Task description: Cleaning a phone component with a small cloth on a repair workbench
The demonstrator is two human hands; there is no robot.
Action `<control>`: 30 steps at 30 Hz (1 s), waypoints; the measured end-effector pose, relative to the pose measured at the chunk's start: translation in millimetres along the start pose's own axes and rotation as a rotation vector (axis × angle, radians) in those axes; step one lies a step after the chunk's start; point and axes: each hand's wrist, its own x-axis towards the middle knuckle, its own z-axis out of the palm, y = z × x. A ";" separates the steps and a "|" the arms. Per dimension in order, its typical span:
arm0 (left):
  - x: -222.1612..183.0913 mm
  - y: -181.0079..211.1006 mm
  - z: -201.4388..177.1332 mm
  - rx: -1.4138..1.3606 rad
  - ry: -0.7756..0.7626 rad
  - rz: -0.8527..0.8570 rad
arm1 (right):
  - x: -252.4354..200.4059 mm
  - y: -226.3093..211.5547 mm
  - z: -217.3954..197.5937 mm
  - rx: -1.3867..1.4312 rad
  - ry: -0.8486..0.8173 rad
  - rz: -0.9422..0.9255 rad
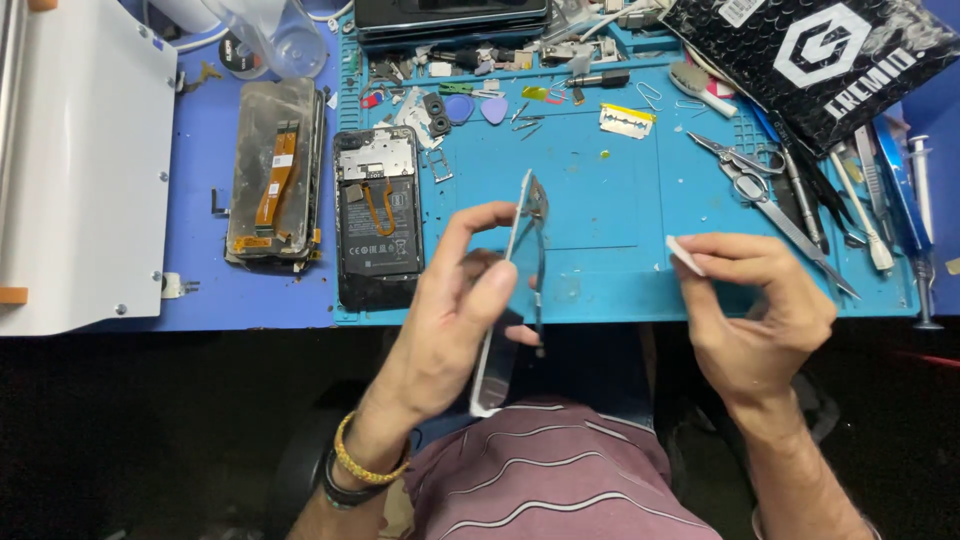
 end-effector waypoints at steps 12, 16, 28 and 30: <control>-2.1 -2.4 37.4 0.222 0.046 0.099 | 8.2 -49.0 44.5 0.491 0.045 0.133; -3.0 -6.3 43.8 0.204 0.065 0.084 | -7.4 -50.5 56.7 0.565 0.098 0.090; 3.5 -21.8 57.2 0.938 0.385 0.517 | -10.3 -38.3 47.7 0.894 0.309 0.669; 9.2 -24.5 58.5 1.090 0.368 0.411 | -0.2 -36.6 42.6 1.037 0.274 0.796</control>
